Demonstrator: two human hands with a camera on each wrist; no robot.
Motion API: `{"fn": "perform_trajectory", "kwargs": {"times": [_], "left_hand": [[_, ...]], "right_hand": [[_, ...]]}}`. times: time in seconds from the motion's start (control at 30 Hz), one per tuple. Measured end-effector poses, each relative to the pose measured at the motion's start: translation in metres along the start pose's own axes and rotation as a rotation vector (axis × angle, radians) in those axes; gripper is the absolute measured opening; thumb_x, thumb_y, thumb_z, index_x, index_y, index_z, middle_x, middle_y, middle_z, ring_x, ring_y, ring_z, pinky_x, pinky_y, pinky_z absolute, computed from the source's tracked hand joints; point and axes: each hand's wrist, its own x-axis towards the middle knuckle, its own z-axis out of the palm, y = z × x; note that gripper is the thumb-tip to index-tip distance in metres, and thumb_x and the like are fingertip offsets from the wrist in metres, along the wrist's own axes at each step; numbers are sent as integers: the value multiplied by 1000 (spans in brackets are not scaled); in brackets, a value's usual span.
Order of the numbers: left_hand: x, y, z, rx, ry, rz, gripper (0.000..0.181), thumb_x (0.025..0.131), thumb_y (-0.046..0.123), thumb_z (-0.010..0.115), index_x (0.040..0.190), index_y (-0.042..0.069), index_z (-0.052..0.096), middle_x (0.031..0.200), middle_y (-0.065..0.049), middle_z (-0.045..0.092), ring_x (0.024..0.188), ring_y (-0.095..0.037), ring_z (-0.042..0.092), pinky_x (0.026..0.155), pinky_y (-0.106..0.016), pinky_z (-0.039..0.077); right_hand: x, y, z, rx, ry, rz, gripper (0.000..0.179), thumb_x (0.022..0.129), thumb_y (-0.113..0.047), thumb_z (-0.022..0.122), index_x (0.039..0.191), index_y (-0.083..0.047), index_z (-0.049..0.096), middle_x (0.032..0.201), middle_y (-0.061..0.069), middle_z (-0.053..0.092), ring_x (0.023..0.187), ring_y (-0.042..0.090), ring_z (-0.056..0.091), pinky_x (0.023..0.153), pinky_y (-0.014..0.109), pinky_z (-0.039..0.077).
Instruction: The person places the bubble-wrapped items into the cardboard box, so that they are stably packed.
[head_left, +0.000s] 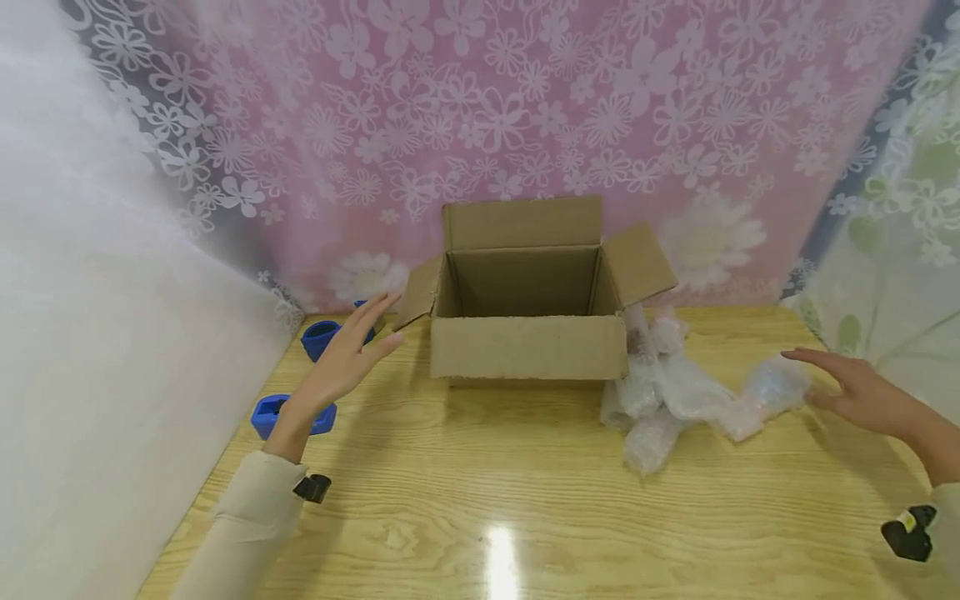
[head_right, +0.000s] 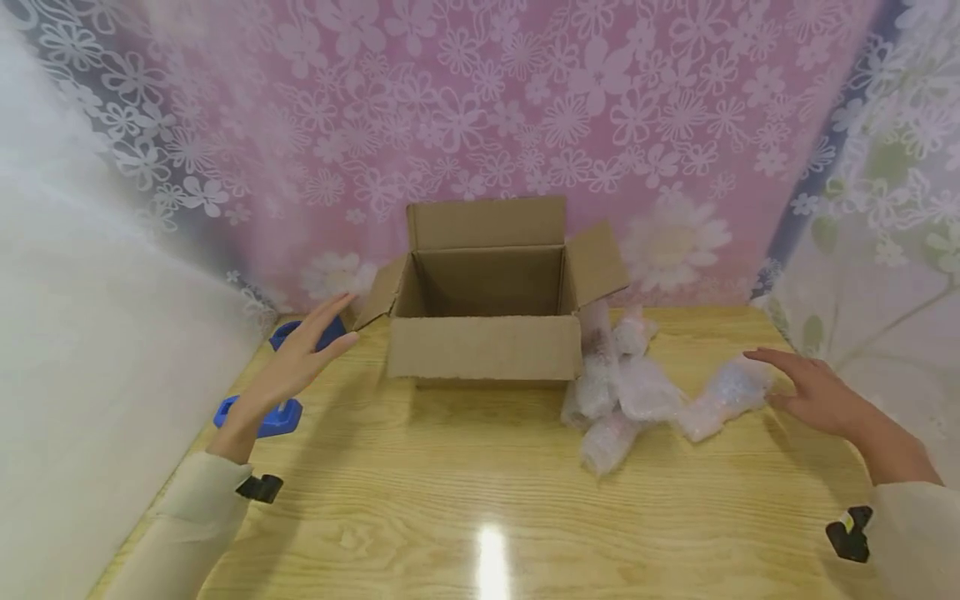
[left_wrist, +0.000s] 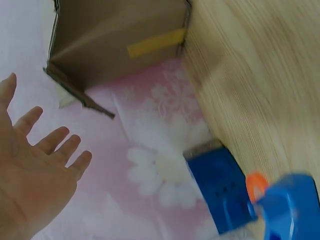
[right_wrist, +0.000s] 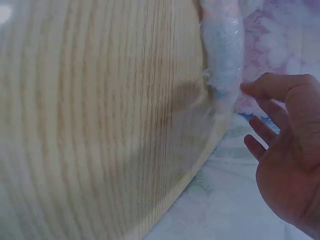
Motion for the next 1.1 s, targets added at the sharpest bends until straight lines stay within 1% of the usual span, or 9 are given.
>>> {"fn": "perform_trajectory", "kwargs": {"times": [0.17,0.3,0.4,0.57,0.63,0.8,0.93,1.0,1.1], "left_hand": [[20,10,18,-91,12,21,67,106,53,54,166,37,25,174,7,10,160,-28,9,121,-68,18],[36,17,33,-143,7,48,70,106,54,53,167,32,26,175,2,7,160,-26,12,122,-65,19],[47,19,41,-138,11,65,72,105,57,53,167,30,26,175,0,7,159,-28,13,120,-67,20],[57,16,44,-150,36,44,75,103,61,55,166,30,29,175,1,9,159,-30,13,120,-67,21],[60,14,45,-166,42,34,76,102,61,56,166,29,30,175,1,9,159,-29,13,121,-66,21],[64,10,52,-192,46,-5,81,98,64,61,165,31,30,175,7,9,158,-29,17,121,-65,23],[64,8,58,-206,37,-17,84,96,62,65,166,31,30,175,8,7,158,-31,20,120,-65,24],[64,7,60,-235,37,-11,83,97,58,67,166,30,30,175,8,6,158,-29,17,121,-63,23],[63,5,63,-285,36,3,79,100,51,67,166,29,29,175,8,5,159,-25,13,123,-60,21]], "right_hand": [[6,16,6,-126,4,-88,100,73,26,62,162,-9,35,161,-17,27,133,-23,13,88,20,37],[8,18,13,-96,-24,-117,101,73,31,53,162,-14,37,151,-41,8,132,-24,10,93,26,39],[7,18,17,-88,-28,-118,104,72,33,52,161,-19,40,149,-41,11,144,-11,17,89,51,45],[5,19,15,-157,-5,-124,112,64,27,68,158,-27,45,145,4,52,122,46,51,70,46,48],[2,19,12,-168,-3,-126,112,62,22,75,157,-31,47,137,17,55,121,46,50,70,47,48],[-10,20,2,-131,-51,-42,85,67,6,85,144,-19,59,150,-1,50,137,23,48,82,48,48],[-14,15,-11,-6,-192,141,74,71,-6,90,138,-3,60,138,31,55,122,60,50,80,52,52],[-17,14,-17,68,-241,197,71,74,-10,90,137,3,59,137,22,59,119,70,42,81,64,51],[-22,15,-24,110,-263,208,65,79,-13,89,135,5,61,129,-21,55,119,71,40,82,70,49]]}}
